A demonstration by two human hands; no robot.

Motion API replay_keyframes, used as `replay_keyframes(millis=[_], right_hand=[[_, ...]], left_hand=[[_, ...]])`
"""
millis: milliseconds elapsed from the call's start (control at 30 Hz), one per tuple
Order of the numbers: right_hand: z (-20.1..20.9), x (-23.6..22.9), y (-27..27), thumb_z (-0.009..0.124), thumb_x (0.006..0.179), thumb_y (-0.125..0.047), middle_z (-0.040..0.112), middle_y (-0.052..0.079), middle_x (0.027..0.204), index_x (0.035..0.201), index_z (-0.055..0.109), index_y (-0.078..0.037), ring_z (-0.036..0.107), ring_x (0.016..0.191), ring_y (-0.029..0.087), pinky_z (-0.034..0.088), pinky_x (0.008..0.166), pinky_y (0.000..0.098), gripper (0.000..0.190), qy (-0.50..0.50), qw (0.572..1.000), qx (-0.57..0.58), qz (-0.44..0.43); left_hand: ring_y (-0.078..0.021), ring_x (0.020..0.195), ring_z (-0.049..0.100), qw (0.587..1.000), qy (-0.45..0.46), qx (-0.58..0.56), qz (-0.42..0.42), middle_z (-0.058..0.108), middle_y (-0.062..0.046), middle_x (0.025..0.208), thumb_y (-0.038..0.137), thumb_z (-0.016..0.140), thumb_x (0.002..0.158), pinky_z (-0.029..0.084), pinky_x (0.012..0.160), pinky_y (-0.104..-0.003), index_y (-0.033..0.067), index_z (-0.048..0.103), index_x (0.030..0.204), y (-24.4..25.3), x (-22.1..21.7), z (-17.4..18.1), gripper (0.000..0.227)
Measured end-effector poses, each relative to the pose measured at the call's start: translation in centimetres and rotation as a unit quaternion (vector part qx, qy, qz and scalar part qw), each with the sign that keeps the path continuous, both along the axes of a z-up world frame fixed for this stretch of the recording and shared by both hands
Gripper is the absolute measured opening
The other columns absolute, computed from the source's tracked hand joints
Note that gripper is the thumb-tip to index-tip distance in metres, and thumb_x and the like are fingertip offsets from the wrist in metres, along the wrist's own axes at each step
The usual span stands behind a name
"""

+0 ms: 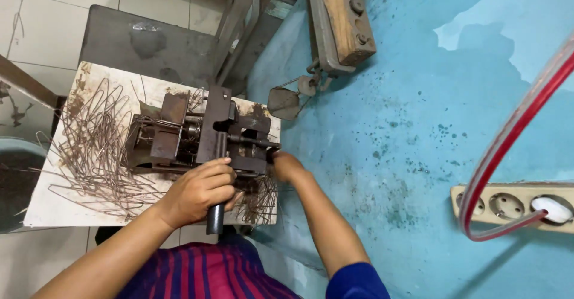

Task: Operating a manual winding machine to wind wire onto a metal core

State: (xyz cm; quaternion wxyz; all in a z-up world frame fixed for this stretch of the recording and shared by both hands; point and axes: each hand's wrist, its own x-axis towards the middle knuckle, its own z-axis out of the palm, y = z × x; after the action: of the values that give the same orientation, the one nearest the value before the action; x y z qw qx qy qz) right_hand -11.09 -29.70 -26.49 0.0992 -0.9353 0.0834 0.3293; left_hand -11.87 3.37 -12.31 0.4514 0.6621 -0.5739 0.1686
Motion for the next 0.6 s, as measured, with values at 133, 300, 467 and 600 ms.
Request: replay_keyframes(millis=[133, 300, 467, 600], right_hand=[[11.5, -8.6, 4.8, 0.065, 0.093, -0.026, 0.068, 0.027, 0.120, 0.137, 0.059, -0.003, 0.063, 0.116, 0.046, 0.051, 0.099, 0.0552, 0.049, -0.026, 0.991, 0.070, 0.108], [25.5, -11.6, 4.9, 0.064, 0.095, -0.030, 0.074, 0.003, 0.110, 0.115, 0.068, -0.016, 0.070, 0.092, 0.017, 0.061, 0.082, 0.0308, 0.025, 0.022, 0.994, 0.105, 0.022], [28.0, -4.6, 0.2, 0.073, 0.089, -0.026, 0.073, 0.007, 0.106, 0.112, 0.069, -0.011, 0.069, 0.096, 0.024, 0.055, 0.082, 0.0382, 0.027, -0.305, 0.949, 0.057, 0.061], [18.4, 5.1, -2.4, 0.079, 0.089, -0.026, 0.063, 0.007, 0.097, 0.110, 0.075, -0.009, 0.055, 0.089, 0.025, 0.050, 0.062, 0.0369, 0.027, -0.544, 0.830, -0.099, 0.070]], left_hand=[[-0.0247, 0.098, 0.067, 0.999, -0.030, -0.012, 0.021, 0.058, -0.002, 0.078, 0.034, 0.066, 0.096, 0.050, 0.106, -0.047, 0.0138, 0.061, 0.079, -1.0, -0.1, -5.5, 0.027], [-0.0287, 0.097, 0.063, 1.000, -0.013, 0.017, -0.005, 0.060, -0.009, 0.087, 0.018, 0.061, 0.098, 0.044, 0.110, -0.051, 0.0072, 0.057, 0.080, 0.3, -0.5, -2.4, 0.021], [-0.0311, 0.103, 0.066, 1.000, 0.008, -0.002, -0.030, 0.067, -0.010, 0.094, 0.025, 0.060, 0.095, 0.039, 0.112, -0.052, 0.0094, 0.063, 0.079, 1.1, -3.0, -1.5, 0.023], [-0.0320, 0.094, 0.064, 0.999, 0.034, -0.025, -0.018, 0.057, -0.009, 0.077, 0.040, 0.067, 0.089, 0.041, 0.110, -0.052, 0.0096, 0.060, 0.072, 1.1, -3.7, -1.6, 0.036]])
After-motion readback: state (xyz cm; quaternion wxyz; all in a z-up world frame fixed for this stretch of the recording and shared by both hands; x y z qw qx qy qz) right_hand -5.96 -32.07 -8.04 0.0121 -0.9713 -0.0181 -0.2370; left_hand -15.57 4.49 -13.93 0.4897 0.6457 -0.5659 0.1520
